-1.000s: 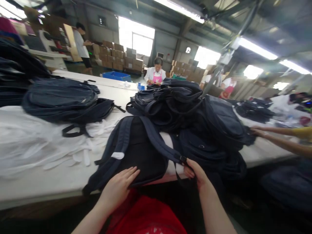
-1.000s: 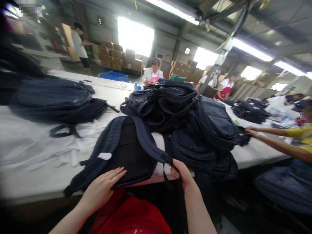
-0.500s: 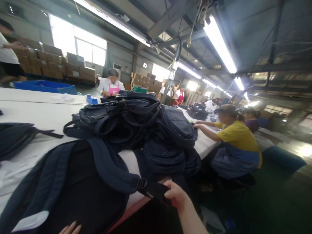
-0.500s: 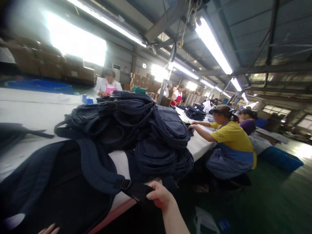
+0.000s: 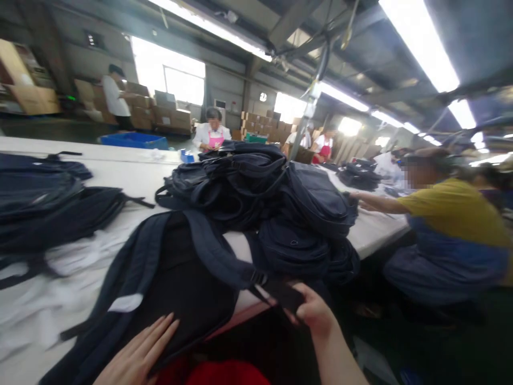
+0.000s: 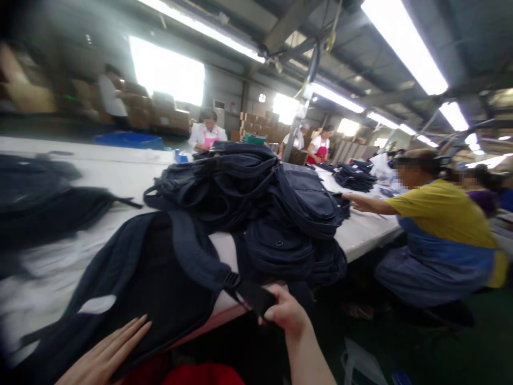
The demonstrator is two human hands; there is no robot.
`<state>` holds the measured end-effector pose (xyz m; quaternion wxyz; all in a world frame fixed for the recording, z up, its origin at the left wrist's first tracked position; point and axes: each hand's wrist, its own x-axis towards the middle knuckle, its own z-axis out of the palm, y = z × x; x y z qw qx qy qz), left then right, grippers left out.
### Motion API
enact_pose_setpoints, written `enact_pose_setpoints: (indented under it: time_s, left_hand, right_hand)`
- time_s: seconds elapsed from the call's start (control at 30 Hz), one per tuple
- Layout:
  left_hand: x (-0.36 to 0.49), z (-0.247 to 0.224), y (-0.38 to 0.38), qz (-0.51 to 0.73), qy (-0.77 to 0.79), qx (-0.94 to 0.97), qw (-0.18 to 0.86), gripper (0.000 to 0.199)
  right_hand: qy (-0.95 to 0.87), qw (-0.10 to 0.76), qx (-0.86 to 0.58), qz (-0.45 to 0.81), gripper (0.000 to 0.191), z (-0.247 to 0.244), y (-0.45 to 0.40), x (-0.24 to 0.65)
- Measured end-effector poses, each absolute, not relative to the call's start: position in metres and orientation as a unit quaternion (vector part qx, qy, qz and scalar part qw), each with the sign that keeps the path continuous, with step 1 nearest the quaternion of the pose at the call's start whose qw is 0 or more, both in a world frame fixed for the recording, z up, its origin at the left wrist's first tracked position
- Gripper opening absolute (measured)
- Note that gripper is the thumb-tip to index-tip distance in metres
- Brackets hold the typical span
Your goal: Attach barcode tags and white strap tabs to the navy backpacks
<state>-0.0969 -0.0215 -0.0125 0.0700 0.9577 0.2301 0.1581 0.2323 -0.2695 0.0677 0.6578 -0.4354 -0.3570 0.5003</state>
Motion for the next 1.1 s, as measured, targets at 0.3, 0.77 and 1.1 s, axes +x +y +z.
enact_pose_setpoints:
  time_s: [0.3,0.77,1.1]
  left_hand:
    - [-0.091,0.053,-0.055,0.134,0.270,0.928,0.218,0.059]
    - [-0.007,0.092,-0.112,0.166,0.195,0.566,0.784,0.054]
    - [0.022,0.089,-0.115,0.080,0.290,0.108,0.947,0.052]
  right_hand:
    - [-0.201,0.773,-0.380,0.466,0.013,0.084,-0.226,0.241]
    - [-0.403,0.494,-0.479,0.603,0.030,0.098,-0.246,0.131]
    - [-0.509,0.477,-0.657,0.288,0.046,0.084,-0.244,0.127]
